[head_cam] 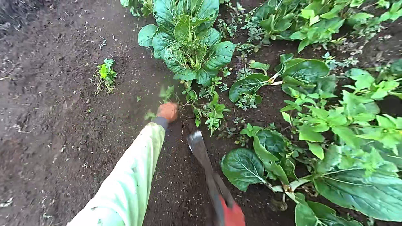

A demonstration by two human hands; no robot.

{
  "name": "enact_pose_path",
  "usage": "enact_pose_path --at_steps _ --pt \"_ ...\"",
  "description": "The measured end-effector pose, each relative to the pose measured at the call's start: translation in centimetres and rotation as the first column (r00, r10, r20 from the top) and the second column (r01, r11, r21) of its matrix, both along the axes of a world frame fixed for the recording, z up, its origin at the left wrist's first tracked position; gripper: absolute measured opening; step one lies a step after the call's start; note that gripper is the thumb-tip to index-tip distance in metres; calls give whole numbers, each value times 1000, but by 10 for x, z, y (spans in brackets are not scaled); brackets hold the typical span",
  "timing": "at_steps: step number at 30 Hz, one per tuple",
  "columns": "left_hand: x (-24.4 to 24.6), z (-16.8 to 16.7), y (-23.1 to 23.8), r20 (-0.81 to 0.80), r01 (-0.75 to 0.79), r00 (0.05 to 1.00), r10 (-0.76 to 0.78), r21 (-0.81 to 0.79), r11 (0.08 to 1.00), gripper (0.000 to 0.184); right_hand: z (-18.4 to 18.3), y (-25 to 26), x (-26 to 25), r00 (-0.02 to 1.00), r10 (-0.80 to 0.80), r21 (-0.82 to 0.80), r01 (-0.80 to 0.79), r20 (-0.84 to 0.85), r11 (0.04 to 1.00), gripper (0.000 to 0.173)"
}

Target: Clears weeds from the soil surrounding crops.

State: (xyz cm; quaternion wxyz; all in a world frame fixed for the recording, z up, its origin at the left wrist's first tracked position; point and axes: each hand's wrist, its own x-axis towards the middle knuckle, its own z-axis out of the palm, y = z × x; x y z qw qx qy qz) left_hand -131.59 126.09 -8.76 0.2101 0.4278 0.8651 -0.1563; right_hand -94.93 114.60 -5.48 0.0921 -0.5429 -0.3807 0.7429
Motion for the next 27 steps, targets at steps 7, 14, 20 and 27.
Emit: enact_pose_path --at_steps 7,14,20,27 --pt "-30 4 -93 164 -363 932 324 430 827 35 -6 65 -109 910 283 262 -365 302 894 51" --pt "54 -19 -311 172 -740 621 765 449 500 40 -18 118 -173 998 -8 172 -3 66 985 47" --pt "97 -57 -327 203 -852 439 876 404 333 60 7 94 -133 918 226 413 -353 325 840 48" --pt "91 -52 -319 155 -905 395 906 239 353 65 -16 114 -288 962 246 114 -260 118 959 48"
